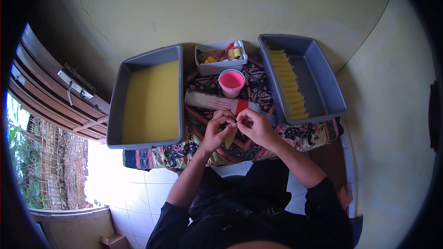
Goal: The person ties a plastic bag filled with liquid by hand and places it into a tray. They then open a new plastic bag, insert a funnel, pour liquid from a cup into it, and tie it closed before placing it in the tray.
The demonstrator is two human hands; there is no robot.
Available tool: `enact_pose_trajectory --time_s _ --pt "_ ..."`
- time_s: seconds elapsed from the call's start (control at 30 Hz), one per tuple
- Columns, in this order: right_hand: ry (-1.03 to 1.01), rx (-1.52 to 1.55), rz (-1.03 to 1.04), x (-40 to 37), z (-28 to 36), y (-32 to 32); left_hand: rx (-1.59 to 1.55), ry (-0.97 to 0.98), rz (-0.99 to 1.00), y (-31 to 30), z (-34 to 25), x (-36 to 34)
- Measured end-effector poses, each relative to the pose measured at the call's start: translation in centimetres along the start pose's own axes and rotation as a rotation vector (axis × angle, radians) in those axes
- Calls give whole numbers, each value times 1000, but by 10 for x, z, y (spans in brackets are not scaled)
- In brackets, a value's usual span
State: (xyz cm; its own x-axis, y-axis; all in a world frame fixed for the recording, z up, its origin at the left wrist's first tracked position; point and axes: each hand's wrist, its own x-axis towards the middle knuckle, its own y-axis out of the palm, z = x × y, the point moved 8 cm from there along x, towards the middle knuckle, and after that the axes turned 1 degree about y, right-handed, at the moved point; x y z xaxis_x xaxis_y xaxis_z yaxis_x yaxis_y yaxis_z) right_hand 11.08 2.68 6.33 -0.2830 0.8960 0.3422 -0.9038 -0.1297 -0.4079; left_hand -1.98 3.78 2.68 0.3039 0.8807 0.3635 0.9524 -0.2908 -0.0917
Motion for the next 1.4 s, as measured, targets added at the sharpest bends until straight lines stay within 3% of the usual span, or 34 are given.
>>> enact_pose_trajectory --time_s 0.1,0.3,0.33,0.4,0.63,0.7,0.8,0.83,0.9,1.03,1.2,1.33,1.4 --pt "266 391 200 -3 -22 11 172 91 -22 0 -17 0" --pt "348 630 189 -5 -29 16 468 212 -96 2 -34 0" --pt "348 631 189 -6 -32 18 536 230 -113 3 -39 -1" --pt "171 316 127 -3 -25 13 545 233 -112 6 -41 -3" --pt "79 -33 -44 -4 -8 5 357 142 -106 0 -29 -2" --pt "-156 -160 -184 -7 11 0 365 130 -120 -1 -30 -2" --pt "-219 -233 -172 -9 18 3 354 79 -180 -3 -28 -5" --pt "-220 -233 -173 -11 20 1 333 39 -224 -5 -25 -8" --pt "38 -28 -33 -10 5 3 312 13 -250 -7 -21 -11" --pt "-44 105 -50 -12 1 5 285 -19 -303 -12 -19 -14" --pt "242 369 1 -12 -12 11 370 145 -259 -10 -34 -15" --pt "297 431 115 -11 -22 19 275 142 -204 -10 -30 -16" --pt "251 303 166 -10 -21 20 285 190 -158 -10 -29 -15"
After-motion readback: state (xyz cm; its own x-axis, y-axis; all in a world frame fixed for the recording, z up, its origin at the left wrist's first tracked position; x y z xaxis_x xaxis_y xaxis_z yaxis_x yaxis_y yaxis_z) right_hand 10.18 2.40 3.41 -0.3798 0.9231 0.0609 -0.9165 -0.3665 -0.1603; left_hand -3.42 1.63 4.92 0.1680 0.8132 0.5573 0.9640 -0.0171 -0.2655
